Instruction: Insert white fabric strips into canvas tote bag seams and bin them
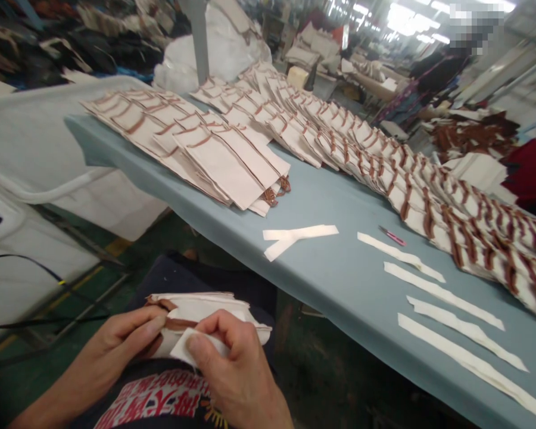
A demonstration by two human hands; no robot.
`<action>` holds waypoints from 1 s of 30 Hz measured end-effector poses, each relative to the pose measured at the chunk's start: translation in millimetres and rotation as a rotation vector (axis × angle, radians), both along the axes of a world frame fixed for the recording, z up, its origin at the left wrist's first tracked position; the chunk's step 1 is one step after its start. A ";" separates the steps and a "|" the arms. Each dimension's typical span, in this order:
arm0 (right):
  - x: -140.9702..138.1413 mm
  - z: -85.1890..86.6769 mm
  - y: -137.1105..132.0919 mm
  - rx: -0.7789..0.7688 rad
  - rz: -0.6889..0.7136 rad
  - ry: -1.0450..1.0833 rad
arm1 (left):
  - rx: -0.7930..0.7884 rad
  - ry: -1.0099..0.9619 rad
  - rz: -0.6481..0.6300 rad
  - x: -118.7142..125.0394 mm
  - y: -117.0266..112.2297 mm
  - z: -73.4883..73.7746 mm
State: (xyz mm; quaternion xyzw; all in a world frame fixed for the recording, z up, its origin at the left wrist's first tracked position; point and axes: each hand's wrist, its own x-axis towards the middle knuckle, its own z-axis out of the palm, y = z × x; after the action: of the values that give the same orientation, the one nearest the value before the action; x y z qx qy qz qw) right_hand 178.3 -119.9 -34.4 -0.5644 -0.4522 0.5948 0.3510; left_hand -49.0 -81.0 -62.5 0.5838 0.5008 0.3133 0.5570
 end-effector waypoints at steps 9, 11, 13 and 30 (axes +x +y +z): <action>4.1 40.6 10.2 0.065 -0.038 -0.164 | -0.032 -0.081 -0.033 18.9 14.2 26.4; 3.4 48.9 13.0 0.052 -0.002 -0.158 | -0.037 -0.055 -0.004 20.0 11.9 28.3; 0.6 54.2 15.5 0.041 0.032 -0.155 | -0.036 -0.035 0.011 21.0 10.5 29.1; -13.7 36.1 29.1 -0.059 0.045 -0.175 | 0.156 -0.099 -0.065 11.8 20.2 6.8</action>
State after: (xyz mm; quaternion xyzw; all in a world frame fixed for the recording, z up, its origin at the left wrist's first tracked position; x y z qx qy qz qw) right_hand 164.6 -90.8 1.7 -0.6139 -0.4759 0.5642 0.2798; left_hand -37.2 -60.9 -55.7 0.6252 0.4274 0.3617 0.5438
